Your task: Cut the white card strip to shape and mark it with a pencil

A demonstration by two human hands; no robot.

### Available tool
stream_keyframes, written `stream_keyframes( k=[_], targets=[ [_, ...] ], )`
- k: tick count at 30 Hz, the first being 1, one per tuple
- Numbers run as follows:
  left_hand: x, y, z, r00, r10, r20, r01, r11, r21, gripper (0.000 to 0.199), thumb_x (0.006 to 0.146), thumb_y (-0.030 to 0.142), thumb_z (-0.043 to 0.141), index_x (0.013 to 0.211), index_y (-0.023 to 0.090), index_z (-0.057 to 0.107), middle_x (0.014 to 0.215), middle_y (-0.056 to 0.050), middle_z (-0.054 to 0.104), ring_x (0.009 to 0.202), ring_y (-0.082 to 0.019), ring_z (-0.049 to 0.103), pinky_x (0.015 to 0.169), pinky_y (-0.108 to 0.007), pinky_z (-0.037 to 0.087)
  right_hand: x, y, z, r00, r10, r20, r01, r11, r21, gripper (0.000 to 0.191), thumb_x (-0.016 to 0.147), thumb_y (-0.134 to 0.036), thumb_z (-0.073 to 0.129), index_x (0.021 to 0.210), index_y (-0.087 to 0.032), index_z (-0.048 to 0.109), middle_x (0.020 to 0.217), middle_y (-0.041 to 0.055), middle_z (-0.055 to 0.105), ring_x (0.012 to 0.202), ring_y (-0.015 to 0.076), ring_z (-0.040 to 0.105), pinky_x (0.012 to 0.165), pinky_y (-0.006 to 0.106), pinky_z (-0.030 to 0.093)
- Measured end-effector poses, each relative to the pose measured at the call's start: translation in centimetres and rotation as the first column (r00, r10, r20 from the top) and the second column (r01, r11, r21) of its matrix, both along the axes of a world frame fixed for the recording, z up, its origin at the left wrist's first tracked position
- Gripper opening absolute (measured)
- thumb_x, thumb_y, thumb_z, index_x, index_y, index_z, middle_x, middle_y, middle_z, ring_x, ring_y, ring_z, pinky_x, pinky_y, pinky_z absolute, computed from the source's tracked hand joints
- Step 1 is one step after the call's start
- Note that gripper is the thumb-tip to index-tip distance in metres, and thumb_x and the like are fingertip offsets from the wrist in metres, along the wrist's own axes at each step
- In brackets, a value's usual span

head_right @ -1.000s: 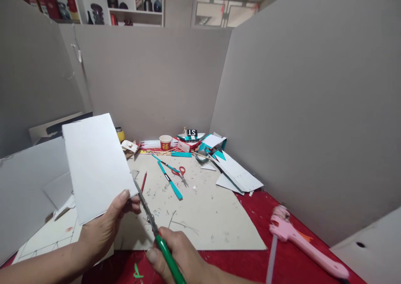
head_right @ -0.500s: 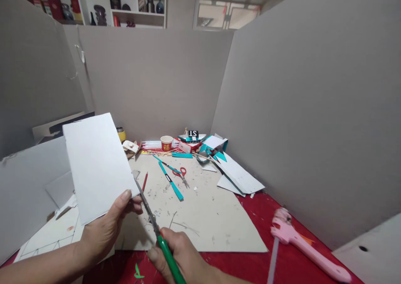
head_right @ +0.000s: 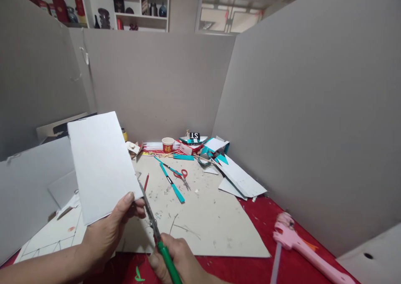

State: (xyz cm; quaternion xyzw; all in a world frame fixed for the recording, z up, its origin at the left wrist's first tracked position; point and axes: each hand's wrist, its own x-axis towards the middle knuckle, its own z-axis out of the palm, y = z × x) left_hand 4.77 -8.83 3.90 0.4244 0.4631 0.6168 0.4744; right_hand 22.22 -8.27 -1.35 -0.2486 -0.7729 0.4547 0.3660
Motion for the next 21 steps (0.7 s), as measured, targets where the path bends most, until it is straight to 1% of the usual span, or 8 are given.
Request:
stream_keyframes(
  k=[3,6,11,13,14,18,19,21],
  targets=[
    [0.1,-0.3,0.4,1.0,-0.017,-0.021,0.017,1.0,-0.022,0.034,0.081,0.053,0.067,0.072,0.022,0.078,0.073,-0.001,0.077,0.071,-0.017,0.07,0.077,-0.025,0.057,0.1,0.1,-0.6,1.0,0.016,-0.014,-0.015,0.999,0.04,0.052,0.092,-0.067,0.036,0.07,-0.02,0.039,0.059,-0.0053,0.032,0.052,0.0099,0.031,0.047,0.024,0.028],
    [0.3,-0.5,0.8,0.999,-0.021,-0.048,0.019,0.999,-0.039,0.037,0.08,0.057,0.066,0.07,0.023,0.078,0.071,-0.002,0.077,0.071,-0.017,0.071,0.08,-0.025,0.056,0.2,0.2,-0.9,1.0,0.01,0.01,-0.01,1.0,0.021,0.053,0.091,-0.069,0.036,0.068,-0.02,0.038,0.058,-0.005,0.032,0.051,0.0098,0.031,0.045,0.024,0.025],
    [0.4,-0.7,0.5,0.998,-0.058,-0.012,0.058,0.997,-0.055,0.039,0.078,0.058,0.066,0.075,0.021,0.079,0.074,-0.003,0.078,0.071,-0.019,0.071,0.078,-0.027,0.057,-0.1,-0.2,-0.1,1.0,0.009,-0.026,-0.01,0.999,-0.038,0.058,0.087,-0.075,0.038,0.068,-0.02,0.042,0.056,-0.0044,0.035,0.05,0.0104,0.033,0.046,0.025,0.026],
    [0.4,-0.8,0.0,0.998,-0.059,-0.011,0.058,0.996,-0.074,0.038,0.079,0.057,0.067,0.077,0.02,0.079,0.076,-0.004,0.078,0.072,-0.019,0.071,0.079,-0.028,0.057,-0.3,-0.5,0.1,0.995,-0.033,-0.091,0.024,0.995,-0.102,0.057,0.088,-0.073,0.039,0.068,-0.019,0.046,0.053,-0.0041,0.038,0.048,0.0103,0.035,0.046,0.025,0.029],
    [0.3,-0.8,-0.2,0.998,-0.056,-0.007,0.056,0.995,-0.081,0.037,0.08,0.055,0.067,0.078,0.02,0.079,0.077,-0.003,0.078,0.073,-0.019,0.071,0.079,-0.029,0.056,-0.4,-0.6,0.0,0.99,-0.066,-0.124,0.045,0.986,-0.161,0.056,0.089,-0.071,0.039,0.069,-0.019,0.048,0.05,-0.0044,0.039,0.046,0.01,0.036,0.044,0.024,0.029],
    [0.0,-0.6,-0.4,0.998,-0.066,-0.015,0.065,0.995,-0.075,0.034,0.083,0.052,0.065,0.08,0.021,0.077,0.077,-0.002,0.077,0.073,-0.018,0.069,0.08,-0.029,0.055,-0.4,-0.5,-0.7,0.959,-0.209,-0.192,0.108,0.894,-0.435,0.054,0.091,-0.069,0.038,0.079,-0.018,0.052,0.037,-0.0082,0.036,0.031,0.0089,0.034,0.033,0.02,0.026],
    [-0.1,-0.5,-0.3,0.996,-0.084,-0.034,0.081,0.993,-0.081,0.035,0.083,0.053,0.065,0.079,0.021,0.077,0.076,-0.002,0.077,0.073,-0.018,0.069,0.08,-0.028,0.054,-0.4,-0.3,-0.8,0.949,-0.238,-0.205,0.119,0.876,-0.468,0.053,0.091,-0.068,0.04,0.082,-0.018,0.053,0.035,-0.0091,0.036,0.03,0.0088,0.035,0.033,0.02,0.028],
    [-0.2,-0.4,-0.1,0.988,-0.138,-0.074,0.13,0.987,-0.098,0.037,0.083,0.054,0.064,0.077,0.02,0.077,0.073,-0.002,0.076,0.073,-0.018,0.069,0.079,-0.028,0.053,-0.1,0.2,-0.7,0.927,-0.284,-0.244,0.136,0.863,-0.486,0.049,0.09,-0.065,0.048,0.084,-0.016,0.054,0.037,-0.0088,0.041,0.032,0.0085,0.039,0.036,0.019,0.033]
  ],
)
